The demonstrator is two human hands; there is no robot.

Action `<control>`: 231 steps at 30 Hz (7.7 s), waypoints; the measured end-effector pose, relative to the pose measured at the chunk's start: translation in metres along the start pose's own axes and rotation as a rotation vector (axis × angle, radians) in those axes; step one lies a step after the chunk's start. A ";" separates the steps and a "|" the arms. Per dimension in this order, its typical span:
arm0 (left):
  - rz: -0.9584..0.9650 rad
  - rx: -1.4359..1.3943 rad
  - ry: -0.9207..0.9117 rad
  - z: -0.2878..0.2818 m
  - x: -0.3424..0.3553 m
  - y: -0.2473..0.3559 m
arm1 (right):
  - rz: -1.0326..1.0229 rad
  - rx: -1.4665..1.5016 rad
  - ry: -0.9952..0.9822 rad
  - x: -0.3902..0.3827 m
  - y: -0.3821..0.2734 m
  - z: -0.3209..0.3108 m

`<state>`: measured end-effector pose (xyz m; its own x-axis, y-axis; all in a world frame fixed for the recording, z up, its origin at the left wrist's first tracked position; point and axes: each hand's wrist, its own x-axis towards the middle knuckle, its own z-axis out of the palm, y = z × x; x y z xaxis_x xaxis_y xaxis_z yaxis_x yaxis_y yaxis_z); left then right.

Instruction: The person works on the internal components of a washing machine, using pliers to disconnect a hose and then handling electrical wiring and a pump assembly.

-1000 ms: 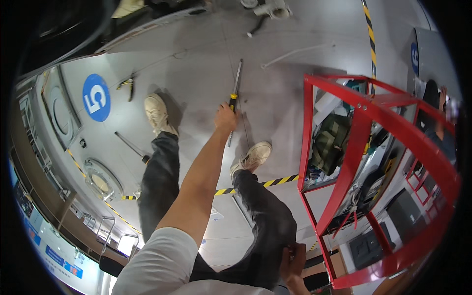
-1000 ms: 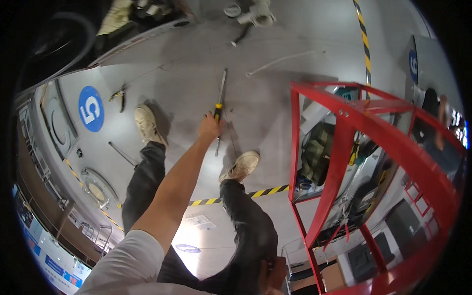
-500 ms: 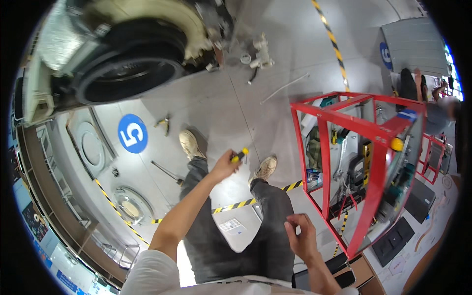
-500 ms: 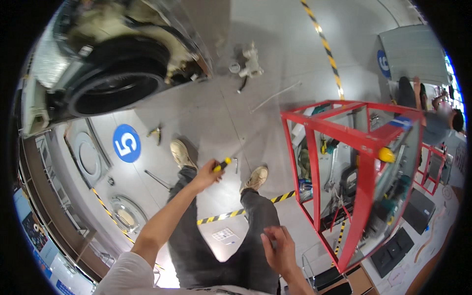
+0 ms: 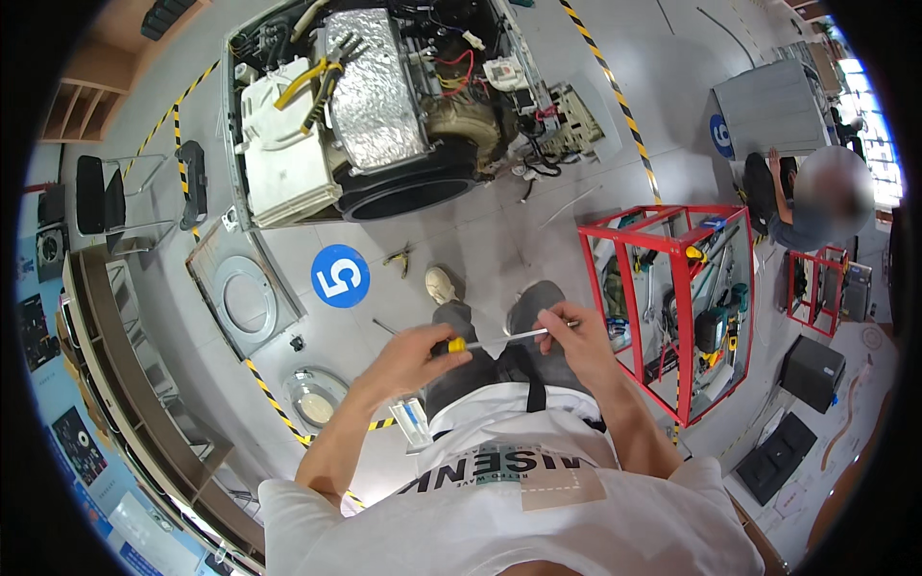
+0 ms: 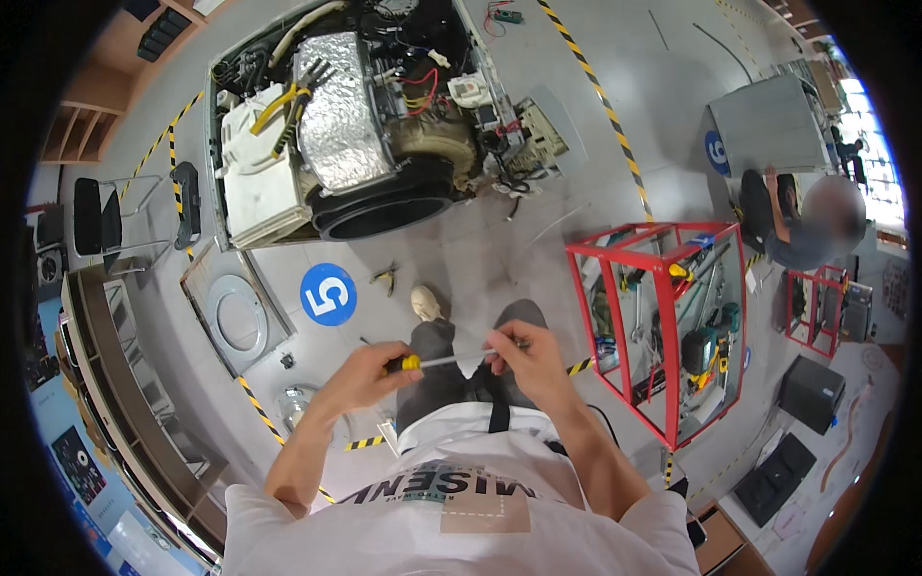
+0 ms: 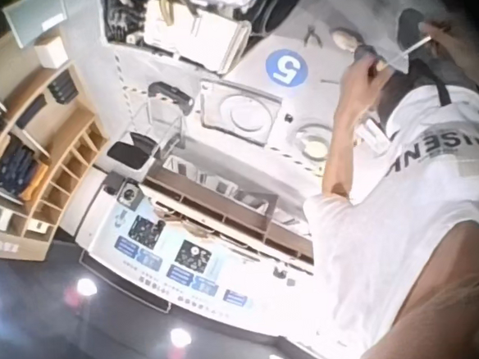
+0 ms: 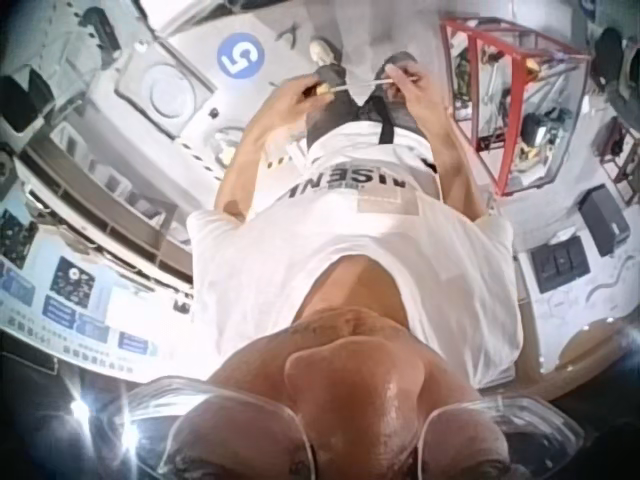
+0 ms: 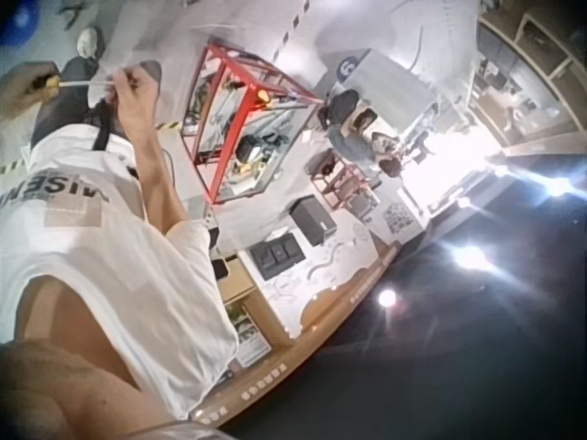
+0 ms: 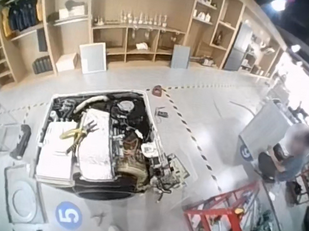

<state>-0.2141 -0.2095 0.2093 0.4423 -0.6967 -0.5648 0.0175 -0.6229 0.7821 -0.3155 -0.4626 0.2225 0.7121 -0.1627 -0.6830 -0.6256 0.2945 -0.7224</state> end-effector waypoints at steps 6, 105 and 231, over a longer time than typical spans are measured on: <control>0.120 0.129 0.408 -0.094 0.054 0.021 | -0.514 -0.623 0.233 0.063 -0.098 -0.001; 0.331 0.654 0.705 -0.268 0.280 0.027 | -0.566 -1.108 0.647 0.325 -0.178 0.032; 0.710 0.594 0.509 -0.295 0.275 0.020 | -0.382 -0.953 0.504 0.320 -0.153 0.022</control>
<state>0.1729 -0.3087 0.1472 0.5054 -0.8240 0.2561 -0.7733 -0.3009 0.5580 0.0147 -0.5391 0.1164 0.8333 -0.5107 -0.2115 -0.5364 -0.6543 -0.5331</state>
